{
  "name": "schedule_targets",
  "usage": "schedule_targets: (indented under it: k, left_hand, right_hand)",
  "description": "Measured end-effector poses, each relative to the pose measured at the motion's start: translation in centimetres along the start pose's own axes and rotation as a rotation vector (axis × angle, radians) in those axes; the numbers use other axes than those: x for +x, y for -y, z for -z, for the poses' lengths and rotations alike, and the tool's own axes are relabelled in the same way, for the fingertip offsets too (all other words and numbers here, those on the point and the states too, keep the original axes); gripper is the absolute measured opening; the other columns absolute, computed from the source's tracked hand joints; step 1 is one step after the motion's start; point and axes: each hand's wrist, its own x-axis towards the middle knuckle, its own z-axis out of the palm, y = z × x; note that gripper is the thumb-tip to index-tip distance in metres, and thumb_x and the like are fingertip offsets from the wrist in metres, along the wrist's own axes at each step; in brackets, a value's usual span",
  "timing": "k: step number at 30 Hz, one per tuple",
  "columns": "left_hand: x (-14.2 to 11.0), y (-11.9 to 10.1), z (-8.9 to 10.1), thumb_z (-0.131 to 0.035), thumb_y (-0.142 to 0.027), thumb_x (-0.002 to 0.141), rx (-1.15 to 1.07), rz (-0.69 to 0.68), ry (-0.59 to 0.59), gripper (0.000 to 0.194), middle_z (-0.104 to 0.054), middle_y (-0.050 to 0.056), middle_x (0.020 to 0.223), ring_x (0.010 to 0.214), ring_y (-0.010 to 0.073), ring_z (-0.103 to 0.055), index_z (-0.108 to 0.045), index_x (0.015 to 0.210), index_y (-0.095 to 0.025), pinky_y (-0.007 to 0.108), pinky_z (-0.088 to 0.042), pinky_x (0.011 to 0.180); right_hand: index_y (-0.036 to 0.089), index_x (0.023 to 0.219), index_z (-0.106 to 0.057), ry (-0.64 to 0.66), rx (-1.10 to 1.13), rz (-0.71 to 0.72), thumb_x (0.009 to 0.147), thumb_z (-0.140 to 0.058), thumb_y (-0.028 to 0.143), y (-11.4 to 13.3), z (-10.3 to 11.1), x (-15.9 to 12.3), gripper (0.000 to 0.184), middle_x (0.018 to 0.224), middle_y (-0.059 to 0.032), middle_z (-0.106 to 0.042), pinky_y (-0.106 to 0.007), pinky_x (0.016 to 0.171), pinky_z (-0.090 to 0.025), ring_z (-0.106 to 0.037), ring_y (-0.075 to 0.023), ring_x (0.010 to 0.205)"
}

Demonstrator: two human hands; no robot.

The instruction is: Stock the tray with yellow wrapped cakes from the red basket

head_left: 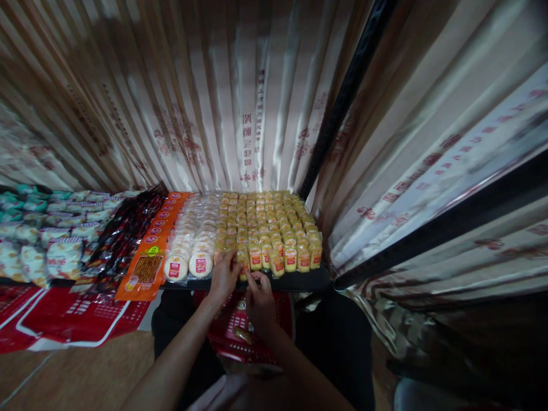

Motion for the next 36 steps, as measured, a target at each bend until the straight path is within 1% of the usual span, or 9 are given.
schedule_targets:
  k: [3, 7, 9, 12, 16, 20, 27, 33, 36]
  left_hand:
    - [-0.7, 0.2, -0.1, -0.054, -0.021, 0.078, -0.097, 0.004, -0.032, 0.035, -0.057, 0.004, 0.089, 0.081, 0.0167, -0.057, -0.051, 0.112, -0.015, 0.032, -0.047, 0.079]
    - [-2.6, 0.4, -0.6, -0.047, -0.022, 0.081, -0.108, 0.035, -0.087, 0.013, -0.057, 0.003, 0.082, 0.075, 0.016, -0.057, -0.051, 0.093, -0.017, 0.03, -0.047, 0.073]
    - [-3.4, 0.7, -1.2, -0.044, -0.022, 0.082, -0.06, 0.017, -0.065, 0.008, -0.057, 0.003, 0.079, 0.074, 0.0165, -0.056, -0.051, 0.084, -0.018, 0.03, -0.046, 0.07]
    - [-4.1, 1.0, -1.9, -0.04, -0.021, 0.084, -0.054, -0.005, -0.022, 0.012, -0.058, 0.004, 0.083, 0.078, 0.017, -0.056, -0.051, 0.086, -0.018, 0.03, -0.045, 0.072]
    - [-3.7, 1.1, -2.3, -0.037, -0.022, 0.086, -0.039, -0.012, 0.004, 0.015, -0.058, 0.005, 0.086, 0.081, 0.0174, -0.057, -0.052, 0.089, -0.019, 0.03, -0.045, 0.075]
    - [-3.3, 1.0, -2.4, -0.038, -0.024, 0.087, -0.011, 0.034, -0.008, 0.012, -0.057, 0.003, 0.081, 0.076, 0.0169, -0.057, -0.05, 0.088, -0.019, 0.029, -0.045, 0.071]
    - [-2.9, 1.0, -2.6, -0.038, -0.024, 0.088, 0.054, 0.044, -0.012, 0.014, -0.059, 0.004, 0.085, 0.081, 0.0173, -0.059, -0.051, 0.089, -0.019, 0.029, -0.045, 0.075]
    - [-2.7, 0.7, -2.6, -0.035, -0.027, 0.091, 0.264, 0.06, 0.018, 0.018, -0.06, 0.004, 0.087, 0.08, 0.0167, -0.059, -0.052, 0.091, -0.019, 0.025, -0.043, 0.068]
    - [-2.7, 0.5, -2.7, -0.034, -0.027, 0.092, 0.309, 0.069, 0.028, 0.021, -0.061, 0.004, 0.088, 0.079, 0.0161, -0.059, -0.053, 0.091, -0.019, 0.024, -0.041, 0.066]
  right_hand:
    - [0.023, 0.137, -0.037, 0.018, -0.015, -0.017, 0.081, -0.037, 0.008, 0.2, 0.0, 0.0, 0.058, 0.101, -0.0102, -0.049, -0.041, 0.083, -0.048, -0.048, -0.0212, 0.096]
    - [0.022, 0.138, -0.035, 0.049, 0.003, -0.04, 0.081, -0.038, 0.007, 0.4, -0.2, -0.2, 0.059, 0.1, -0.01, -0.05, -0.039, 0.082, -0.048, -0.048, -0.0212, 0.094]
    - [0.021, 0.138, -0.035, 0.053, 0.016, -0.043, 0.081, -0.039, 0.007, 0.4, -0.3, -0.3, 0.059, 0.103, -0.0107, -0.05, -0.038, 0.082, -0.049, -0.048, -0.0212, 0.095]
    - [0.021, 0.138, -0.035, 0.066, 0.025, -0.033, 0.08, -0.041, 0.007, 0.1, -0.4, -0.5, 0.06, 0.107, -0.0114, -0.05, -0.039, 0.083, -0.049, -0.048, -0.0215, 0.099]
    - [0.021, 0.139, -0.032, 0.087, 0.025, -0.017, 0.077, -0.043, 0.008, -0.2, -0.4, -0.5, 0.064, 0.112, -0.0123, -0.05, -0.041, 0.087, -0.047, -0.048, -0.023, 0.103]
    - [0.02, 0.137, -0.036, 0.086, 0.0, -0.022, 0.077, -0.043, 0.008, -0.2, -0.4, -0.3, 0.061, 0.111, -0.0126, -0.052, -0.041, 0.087, -0.048, -0.05, -0.0234, 0.103]
    - [0.021, 0.134, -0.041, 0.097, -0.028, -0.033, 0.077, -0.043, 0.008, 0.0, -0.3, 0.3, 0.058, 0.112, -0.0119, -0.053, -0.04, 0.087, -0.049, -0.051, -0.0227, 0.103]
    - [0.019, 0.135, -0.04, 0.108, -0.054, -0.013, 0.08, -0.043, 0.011, -0.1, -0.3, 0.4, 0.056, 0.114, -0.0131, -0.054, -0.04, 0.088, -0.048, -0.051, -0.0233, 0.105]
    - [0.019, 0.136, -0.037, 0.108, -0.074, -0.007, 0.081, -0.044, 0.013, -0.2, -0.6, 0.4, 0.056, 0.115, -0.013, -0.055, -0.042, 0.089, -0.047, -0.05, -0.0241, 0.106]
